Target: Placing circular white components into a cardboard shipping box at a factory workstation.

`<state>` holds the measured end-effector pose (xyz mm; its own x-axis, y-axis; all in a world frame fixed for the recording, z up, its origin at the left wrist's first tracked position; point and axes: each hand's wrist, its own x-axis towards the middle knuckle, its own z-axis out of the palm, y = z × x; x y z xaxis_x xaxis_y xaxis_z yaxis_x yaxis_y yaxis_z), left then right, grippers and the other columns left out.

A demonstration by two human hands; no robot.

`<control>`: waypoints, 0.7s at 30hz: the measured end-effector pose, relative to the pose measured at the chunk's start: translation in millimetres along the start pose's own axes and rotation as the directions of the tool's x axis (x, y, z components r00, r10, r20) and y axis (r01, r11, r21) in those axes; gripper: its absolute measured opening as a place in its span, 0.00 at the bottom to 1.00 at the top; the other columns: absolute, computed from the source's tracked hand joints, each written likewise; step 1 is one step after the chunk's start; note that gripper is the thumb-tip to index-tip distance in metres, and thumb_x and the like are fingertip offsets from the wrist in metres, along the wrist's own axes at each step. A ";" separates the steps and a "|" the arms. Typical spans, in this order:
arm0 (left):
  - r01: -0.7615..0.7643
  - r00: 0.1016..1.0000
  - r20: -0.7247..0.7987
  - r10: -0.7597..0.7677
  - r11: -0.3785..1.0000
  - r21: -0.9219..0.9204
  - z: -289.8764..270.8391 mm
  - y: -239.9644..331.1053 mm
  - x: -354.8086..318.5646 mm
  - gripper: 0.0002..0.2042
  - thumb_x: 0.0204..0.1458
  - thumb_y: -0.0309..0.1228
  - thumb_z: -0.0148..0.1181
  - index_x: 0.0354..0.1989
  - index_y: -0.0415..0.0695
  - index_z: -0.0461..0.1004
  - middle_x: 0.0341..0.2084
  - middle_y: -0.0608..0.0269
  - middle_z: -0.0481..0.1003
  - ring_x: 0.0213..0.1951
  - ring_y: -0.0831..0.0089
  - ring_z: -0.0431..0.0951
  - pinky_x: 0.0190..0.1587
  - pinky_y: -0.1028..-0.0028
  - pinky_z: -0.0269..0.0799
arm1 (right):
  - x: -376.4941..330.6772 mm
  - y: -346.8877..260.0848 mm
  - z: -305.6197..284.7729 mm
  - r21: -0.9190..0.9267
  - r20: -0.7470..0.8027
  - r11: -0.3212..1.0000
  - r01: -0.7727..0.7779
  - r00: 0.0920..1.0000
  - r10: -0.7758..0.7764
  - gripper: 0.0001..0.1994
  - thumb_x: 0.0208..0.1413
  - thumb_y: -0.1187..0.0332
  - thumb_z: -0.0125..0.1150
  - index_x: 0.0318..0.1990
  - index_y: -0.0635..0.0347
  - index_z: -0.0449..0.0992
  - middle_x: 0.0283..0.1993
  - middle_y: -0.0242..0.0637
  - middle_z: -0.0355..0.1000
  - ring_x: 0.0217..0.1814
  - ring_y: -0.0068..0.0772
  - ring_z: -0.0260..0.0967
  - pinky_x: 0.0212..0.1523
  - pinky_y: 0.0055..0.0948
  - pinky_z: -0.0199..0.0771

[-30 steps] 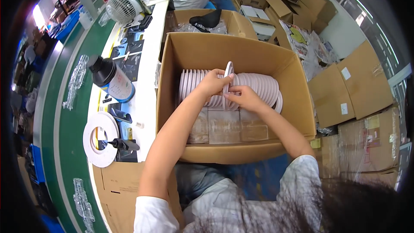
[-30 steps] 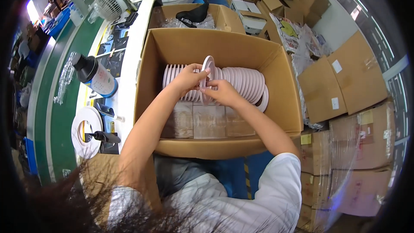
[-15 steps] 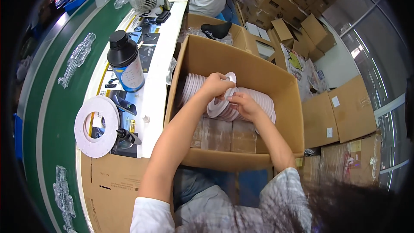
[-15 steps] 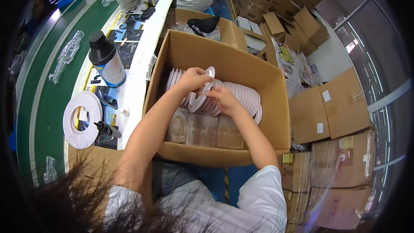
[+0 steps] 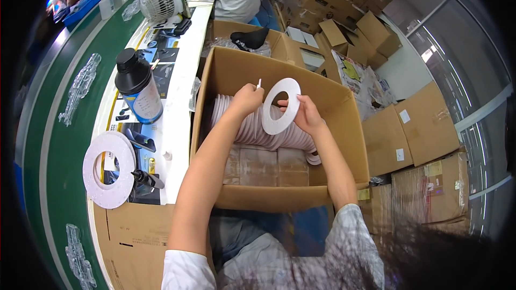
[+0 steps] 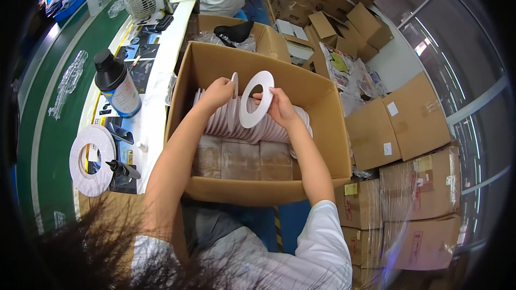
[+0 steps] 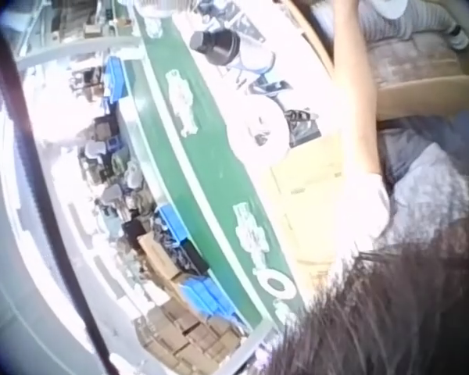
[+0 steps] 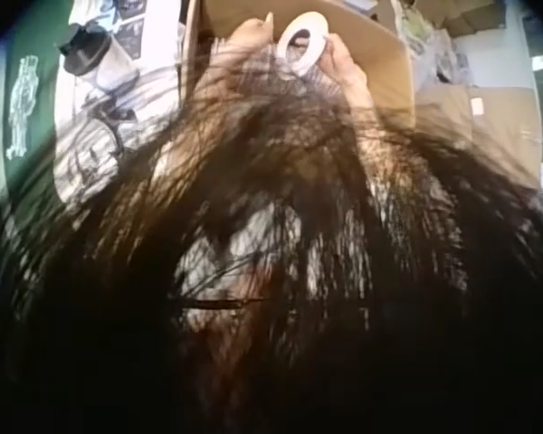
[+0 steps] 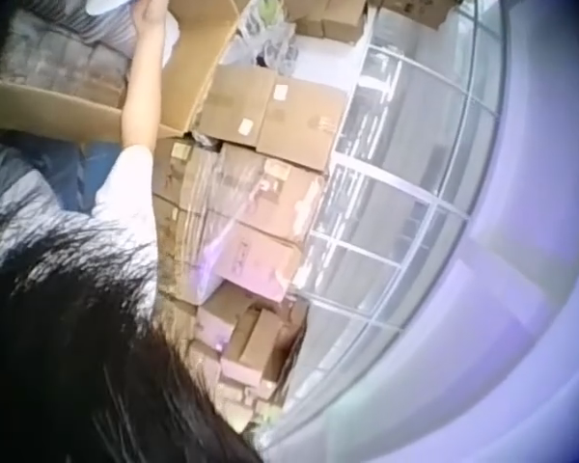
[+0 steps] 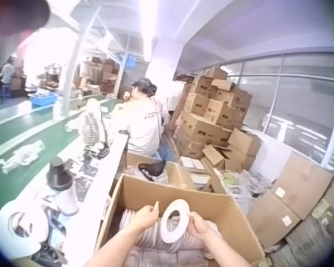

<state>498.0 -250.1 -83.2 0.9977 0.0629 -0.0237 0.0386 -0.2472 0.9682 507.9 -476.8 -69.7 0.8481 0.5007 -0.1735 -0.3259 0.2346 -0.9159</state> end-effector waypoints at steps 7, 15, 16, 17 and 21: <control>0.147 0.980 0.180 -0.082 0.910 -0.389 -9.4 20.6 -11.5 0.20 0.58 0.36 0.37 0.51 0.34 0.65 0.30 0.56 0.75 0.27 0.70 0.76 0.35 0.69 0.75 | -2.5 -9.9 -2.7 -0.109 -0.012 0.993 0.053 0.998 -0.055 0.15 0.60 0.60 0.53 0.48 0.62 0.72 0.47 0.41 0.75 0.46 0.31 0.73 0.51 0.32 0.71; 0.267 0.958 0.226 -0.177 0.839 -0.474 -14.2 25.4 -16.6 0.20 0.56 0.38 0.36 0.47 0.34 0.65 0.28 0.55 0.73 0.24 0.65 0.76 0.34 0.65 0.76 | -30.6 -33.7 8.6 -0.054 0.129 0.938 0.342 0.934 -0.333 0.17 0.58 0.63 0.56 0.50 0.65 0.71 0.42 0.42 0.74 0.43 0.28 0.72 0.47 0.28 0.70; 0.326 0.937 0.266 -0.225 0.835 -0.444 -13.8 27.1 -18.7 0.20 0.55 0.38 0.37 0.47 0.33 0.66 0.27 0.55 0.73 0.24 0.64 0.76 0.34 0.65 0.76 | -31.2 -31.7 6.2 -0.057 0.134 0.937 0.344 0.933 -0.335 0.17 0.58 0.63 0.56 0.50 0.65 0.71 0.42 0.42 0.74 0.43 0.28 0.72 0.47 0.28 0.70; 0.386 0.913 0.303 -0.275 0.825 -0.413 -13.6 26.9 -22.0 0.21 0.55 0.38 0.38 0.46 0.33 0.66 0.26 0.55 0.73 0.24 0.64 0.76 0.34 0.66 0.75 | -31.1 -26.4 4.1 -0.155 0.053 0.949 0.275 0.961 -0.270 0.18 0.56 0.62 0.59 0.48 0.66 0.72 0.40 0.40 0.75 0.41 0.27 0.72 0.45 0.27 0.70; 0.174 0.951 0.279 -0.131 0.975 -0.136 -5.8 9.1 -24.1 0.19 0.54 0.41 0.47 0.40 0.34 0.71 0.24 0.56 0.72 0.22 0.65 0.75 0.24 0.69 0.73 | -20.1 -10.9 1.1 -0.341 -0.128 0.937 0.080 0.983 -0.131 0.15 0.53 0.61 0.62 0.40 0.66 0.76 0.34 0.36 0.75 0.34 0.24 0.72 0.40 0.24 0.69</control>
<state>474.0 -248.2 -72.4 0.9595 -0.1773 -0.2187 0.2038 -0.0988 0.9740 493.9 -488.5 -55.8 0.9299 0.3546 -0.0973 -0.0949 -0.0241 -0.9952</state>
